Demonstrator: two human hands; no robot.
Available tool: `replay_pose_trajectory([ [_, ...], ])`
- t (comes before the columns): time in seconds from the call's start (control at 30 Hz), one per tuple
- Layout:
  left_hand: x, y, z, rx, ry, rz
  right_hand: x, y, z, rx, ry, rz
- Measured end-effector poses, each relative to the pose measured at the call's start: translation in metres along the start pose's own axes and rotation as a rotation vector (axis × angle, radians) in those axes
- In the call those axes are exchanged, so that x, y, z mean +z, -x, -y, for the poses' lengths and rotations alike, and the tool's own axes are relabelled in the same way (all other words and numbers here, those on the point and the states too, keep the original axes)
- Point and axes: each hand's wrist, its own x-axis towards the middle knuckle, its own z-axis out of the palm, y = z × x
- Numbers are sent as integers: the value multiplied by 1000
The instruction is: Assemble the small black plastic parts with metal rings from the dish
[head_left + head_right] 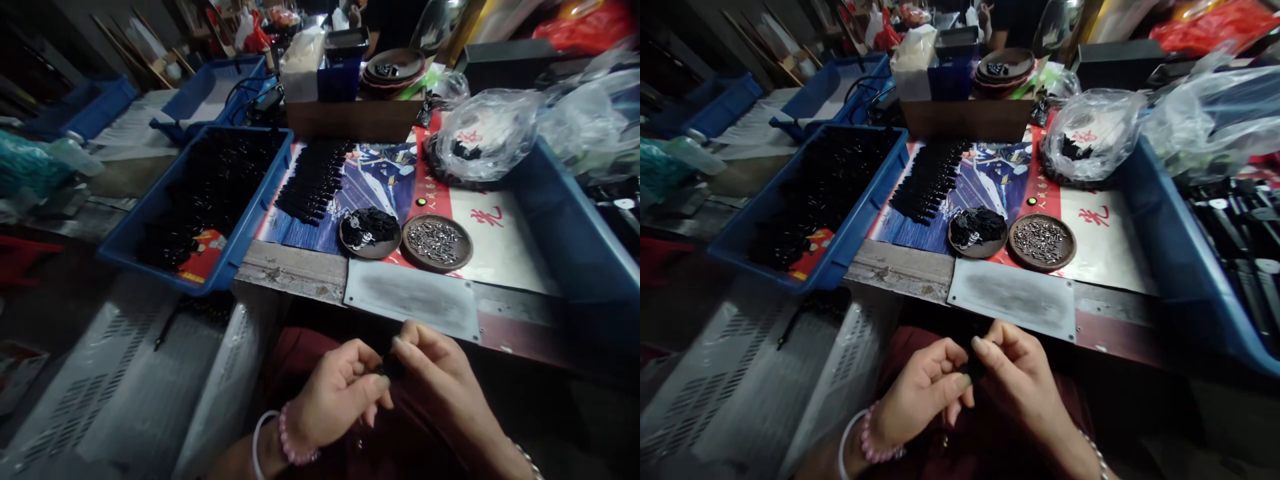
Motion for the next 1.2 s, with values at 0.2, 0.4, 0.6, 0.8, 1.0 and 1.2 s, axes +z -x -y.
replay_pose_trajectory([
  [0.2, 1, 5, 0, 30, -5, -40, 4, 11, 3, -245, 337, 6],
  [0.4, 1, 9, 5, 104, -59, -90, 7, -5, -6, 41, 69, 49],
  [0.6, -2, 7, 7, 79, -76, -118, 11, -6, -17, 18, 19, -42],
  [0.8, -10, 5, 9, -15, 141, -73, -12, -1, 8, -210, 245, -418],
  [1.0, -21, 0, 6, -120, 542, 65, -19, -2, 10, -82, 367, 202],
  [1.2, -19, -3, 9, -180, 602, 149, -4, -1, -3, 24, 200, 341],
])
